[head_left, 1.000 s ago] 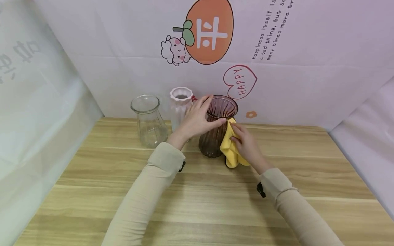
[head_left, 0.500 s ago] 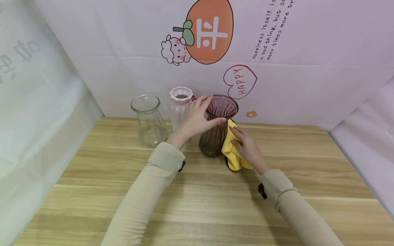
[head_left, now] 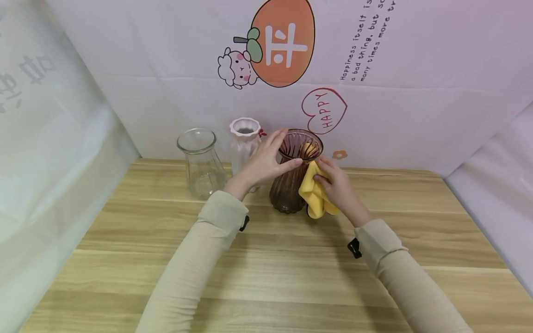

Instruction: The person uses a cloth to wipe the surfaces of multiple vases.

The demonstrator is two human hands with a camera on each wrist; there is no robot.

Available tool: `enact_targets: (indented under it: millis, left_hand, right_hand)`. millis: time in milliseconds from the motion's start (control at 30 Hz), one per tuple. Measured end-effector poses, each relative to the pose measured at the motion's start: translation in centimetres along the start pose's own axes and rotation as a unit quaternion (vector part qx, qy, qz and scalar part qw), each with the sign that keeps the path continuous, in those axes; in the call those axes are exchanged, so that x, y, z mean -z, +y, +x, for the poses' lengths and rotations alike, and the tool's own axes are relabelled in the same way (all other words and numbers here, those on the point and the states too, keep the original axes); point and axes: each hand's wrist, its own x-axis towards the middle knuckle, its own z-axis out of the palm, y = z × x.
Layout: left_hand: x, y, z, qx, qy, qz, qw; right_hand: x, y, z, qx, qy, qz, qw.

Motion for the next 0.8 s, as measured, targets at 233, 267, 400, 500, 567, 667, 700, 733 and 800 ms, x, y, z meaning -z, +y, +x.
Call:
enact_targets:
  millis: [233,267,400,500,567,667,700,733,800]
  left_hand:
    - [-0.3,0.2,-0.1,0.018,0.008,0.012,0.9997]
    - [-0.4,0.3,-0.1,0.023,0.013,0.011,0.9996]
    - [-0.7,0.5,-0.1,0.03,0.037,0.003,0.9989]
    - [-0.8,0.5,-0.1,0.028,0.048,0.003,0.9984]
    - [-0.8,0.4,0.0,0.023,0.053,0.01,0.9983]
    - [-0.6,0.4,0.0,0.008,0.055,0.021,0.9983]
    - [-0.6,0.3,0.0,0.003,0.053,0.023,0.9983]
    - [-0.5,0.3,-0.1,-0.002,0.052,0.021,0.9984]
    - [-0.4,0.2,-0.1,-0.009,0.048,0.016,0.9987]
  right_hand:
    - [-1.4,2.1,-1.5,-0.001,-0.053,-0.035,0.998]
    - [-1.6,2.4,-1.7,-0.005,-0.06,-0.037,0.997]
    - [-2.0,2.9,-2.2,-0.012,-0.075,-0.043,0.996]
    - [-2.1,2.9,-2.3,-0.001,-0.064,-0.046,0.997]
    - [-2.0,2.7,-2.3,0.008,-0.05,-0.044,0.998]
    - [-1.8,2.5,-2.0,0.017,-0.03,-0.034,0.999]
    - [-1.7,2.3,-1.8,0.017,-0.024,-0.027,0.999]
    - [-1.6,2.2,-1.6,0.019,-0.019,-0.019,0.999]
    - [-1.3,1.9,-1.2,0.026,-0.007,-0.002,1.0]
